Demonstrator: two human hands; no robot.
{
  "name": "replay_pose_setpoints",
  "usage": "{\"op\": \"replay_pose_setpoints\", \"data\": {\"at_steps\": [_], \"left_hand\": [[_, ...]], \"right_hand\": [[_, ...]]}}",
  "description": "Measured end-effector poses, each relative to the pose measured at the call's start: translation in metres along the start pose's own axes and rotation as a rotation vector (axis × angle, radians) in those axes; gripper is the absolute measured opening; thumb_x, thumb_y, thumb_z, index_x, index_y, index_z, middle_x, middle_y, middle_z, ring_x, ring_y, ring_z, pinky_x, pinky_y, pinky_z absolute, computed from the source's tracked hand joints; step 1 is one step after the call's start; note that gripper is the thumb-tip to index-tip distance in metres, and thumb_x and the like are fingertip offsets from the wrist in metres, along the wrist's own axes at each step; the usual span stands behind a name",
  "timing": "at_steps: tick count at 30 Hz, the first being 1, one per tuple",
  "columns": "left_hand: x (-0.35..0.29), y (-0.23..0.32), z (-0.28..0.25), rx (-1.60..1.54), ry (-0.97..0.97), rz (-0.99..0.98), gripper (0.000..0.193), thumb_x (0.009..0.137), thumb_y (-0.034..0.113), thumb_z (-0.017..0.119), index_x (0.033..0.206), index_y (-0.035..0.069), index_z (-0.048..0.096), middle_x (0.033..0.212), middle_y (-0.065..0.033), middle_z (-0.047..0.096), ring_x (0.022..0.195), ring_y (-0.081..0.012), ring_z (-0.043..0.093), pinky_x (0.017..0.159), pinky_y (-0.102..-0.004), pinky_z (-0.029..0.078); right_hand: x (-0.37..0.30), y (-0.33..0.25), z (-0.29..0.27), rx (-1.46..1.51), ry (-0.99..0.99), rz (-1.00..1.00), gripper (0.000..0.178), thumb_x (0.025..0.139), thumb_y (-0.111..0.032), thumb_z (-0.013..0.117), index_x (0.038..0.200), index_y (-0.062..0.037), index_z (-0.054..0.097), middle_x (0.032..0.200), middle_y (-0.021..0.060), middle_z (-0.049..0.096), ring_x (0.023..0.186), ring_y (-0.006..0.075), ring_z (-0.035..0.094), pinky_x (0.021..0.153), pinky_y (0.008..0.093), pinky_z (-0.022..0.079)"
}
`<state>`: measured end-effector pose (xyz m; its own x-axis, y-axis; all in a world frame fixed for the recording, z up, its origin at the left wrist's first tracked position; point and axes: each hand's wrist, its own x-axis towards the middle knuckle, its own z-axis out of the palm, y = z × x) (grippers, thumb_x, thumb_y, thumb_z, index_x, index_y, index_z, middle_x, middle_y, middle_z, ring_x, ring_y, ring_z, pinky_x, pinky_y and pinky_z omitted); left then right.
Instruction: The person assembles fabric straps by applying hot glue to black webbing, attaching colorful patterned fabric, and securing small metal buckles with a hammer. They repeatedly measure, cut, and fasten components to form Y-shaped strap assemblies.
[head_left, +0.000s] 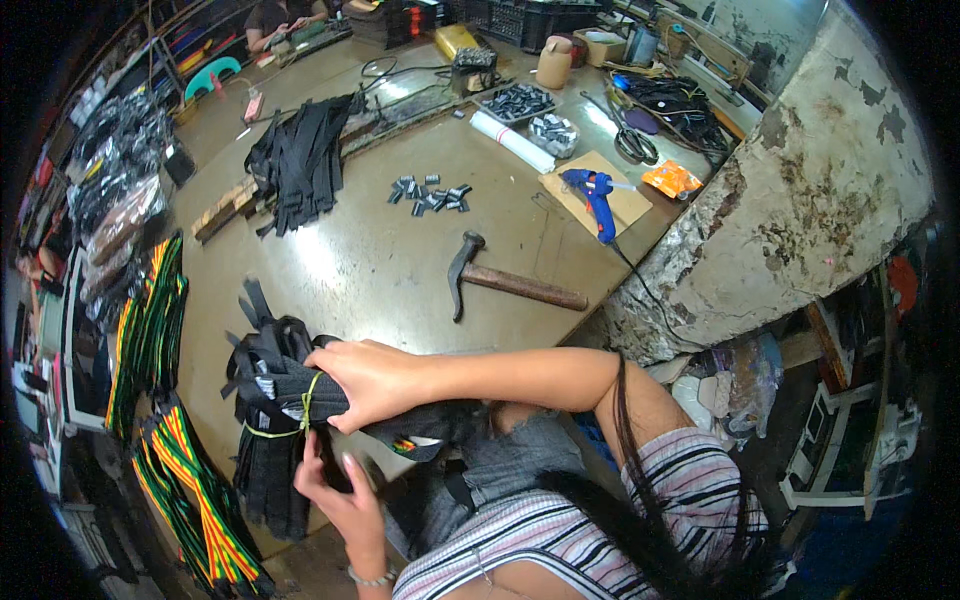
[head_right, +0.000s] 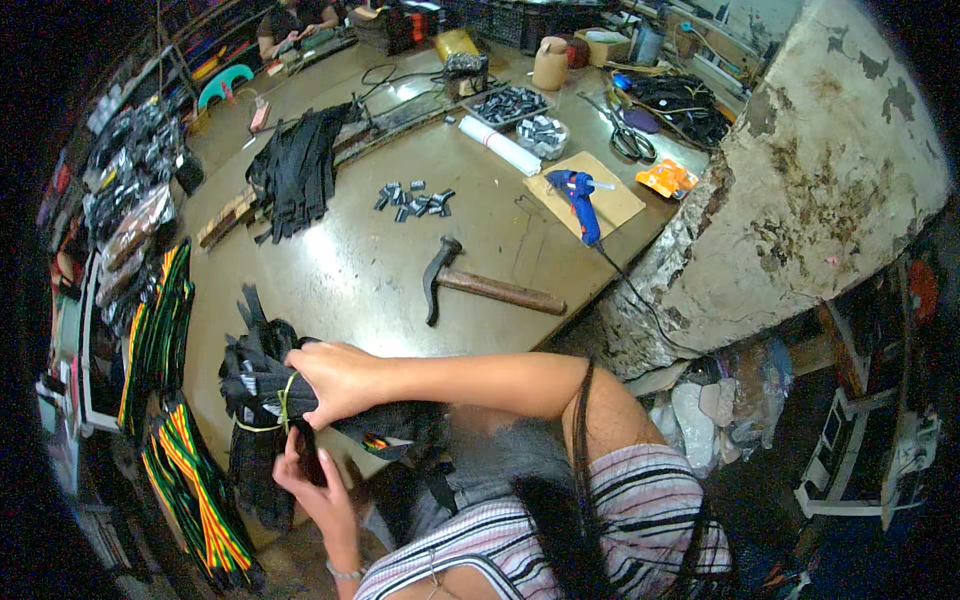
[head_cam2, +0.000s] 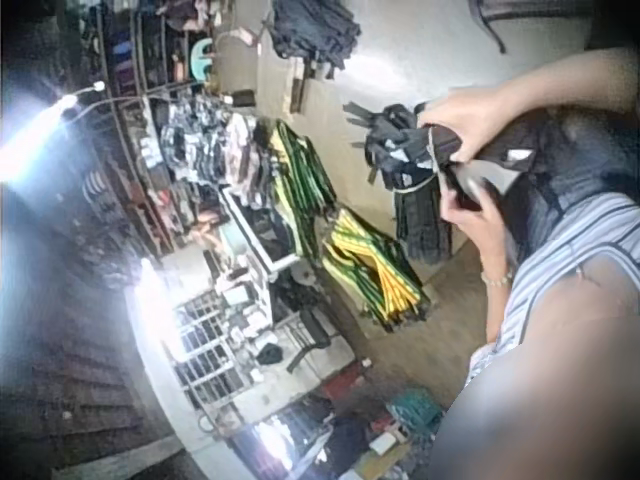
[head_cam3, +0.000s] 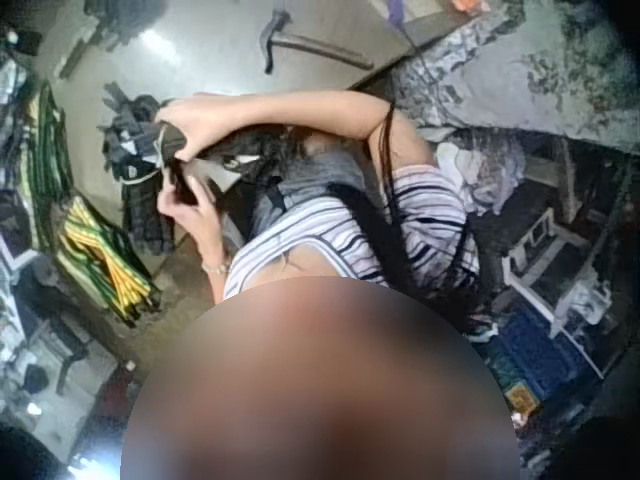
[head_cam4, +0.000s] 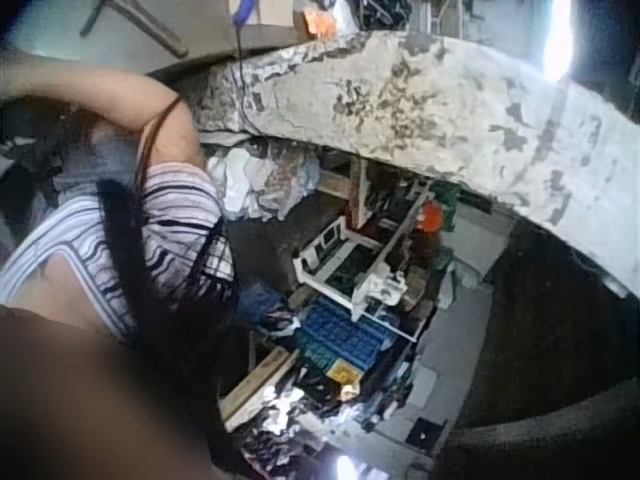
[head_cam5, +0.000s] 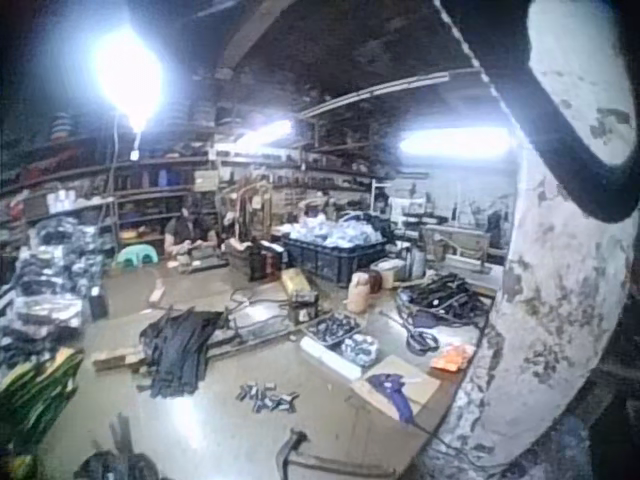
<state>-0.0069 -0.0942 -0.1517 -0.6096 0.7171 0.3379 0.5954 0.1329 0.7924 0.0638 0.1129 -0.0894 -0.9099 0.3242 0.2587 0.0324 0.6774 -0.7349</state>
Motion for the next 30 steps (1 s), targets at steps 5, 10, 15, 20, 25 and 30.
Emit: {"op": "replay_pose_setpoints", "data": {"at_steps": [5, 10, 15, 20, 25, 30], "left_hand": [[-0.028, -0.01, 0.007, 0.272, -0.023, 0.265, 0.033, 0.087, 0.003, 0.063, 0.112, 0.006, 0.042, 0.139, -0.0245, 0.045, 0.13, -0.0453, 0.043, 0.109, -0.0542, 0.033], [-0.026, -0.024, 0.016, 0.452, 0.0, 0.361, 0.013, 0.08, 0.007, 0.057, 0.092, 0.008, 0.062, 0.117, -0.0151, 0.062, 0.116, -0.0412, 0.057, 0.099, -0.0508, 0.046], [-0.026, -0.029, 0.016, 0.474, -0.018, 0.405, 0.012, 0.077, 0.007, 0.057, 0.087, 0.008, 0.064, 0.115, -0.0157, 0.063, 0.111, -0.0405, 0.06, 0.094, -0.049, 0.048], [-0.027, -0.028, 0.017, 0.437, -0.003, 0.377, 0.009, 0.079, 0.008, 0.057, 0.086, 0.004, 0.062, 0.115, -0.0186, 0.062, 0.11, -0.0412, 0.059, 0.095, -0.0487, 0.048], [-0.017, -0.009, 0.016, 0.204, 0.039, 0.232, 0.012, 0.075, -0.005, 0.059, 0.084, 0.004, 0.06, 0.105, -0.0149, 0.063, 0.101, -0.0354, 0.062, 0.091, -0.0444, 0.049], [0.046, 0.051, -0.014, -0.353, 0.118, 0.179, 0.018, 0.083, -0.016, 0.054, 0.088, 0.001, 0.056, 0.101, -0.0139, 0.059, 0.094, -0.0263, 0.061, 0.086, -0.0358, 0.052]], "right_hand": [[-0.011, -0.018, -0.136, -0.21, 0.466, -0.227, 0.061, 0.062, -0.03, 0.079, 0.11, 0.0034, 0.063, 0.104, 0.0245, 0.066, 0.098, 0.0389, 0.064, 0.09, 0.0427, 0.052], [-0.048, -0.021, -0.314, -0.33, 0.897, -0.032, 0.033, 0.081, -0.024, 0.075, 0.103, 0.0004, 0.07, 0.089, 0.0104, 0.072, 0.077, 0.0181, 0.067, 0.073, 0.0324, 0.053], [-0.075, 0.061, -0.459, -0.483, 1.335, -0.012, 0.035, 0.081, -0.023, 0.08, 0.105, 0.0006, 0.071, 0.089, 0.005, 0.072, 0.074, 0.0117, 0.063, 0.069, 0.0281, 0.052], [-0.144, 0.186, -0.562, -0.963, 1.56, 0.593, 0.086, 0.07, -0.07, 0.071, 0.121, -0.001, 0.066, 0.123, 0.0227, 0.064, 0.118, 0.0346, 0.06, 0.102, 0.042, 0.045], [-0.144, 0.215, -0.538, -0.72, 1.574, 0.968, 0.081, 0.08, -0.066, 0.065, 0.125, 0.0008, 0.062, 0.122, 0.0195, 0.065, 0.112, 0.0339, 0.063, 0.09, 0.0467, 0.052], [-0.114, 0.047, -0.41, -0.05, 1.398, -0.438, 0.025, 0.095, -0.014, 0.065, 0.116, -0.0004, 0.064, 0.116, 0.0142, 0.066, 0.096, 0.0219, 0.066, 0.08, 0.0373, 0.057]]}}
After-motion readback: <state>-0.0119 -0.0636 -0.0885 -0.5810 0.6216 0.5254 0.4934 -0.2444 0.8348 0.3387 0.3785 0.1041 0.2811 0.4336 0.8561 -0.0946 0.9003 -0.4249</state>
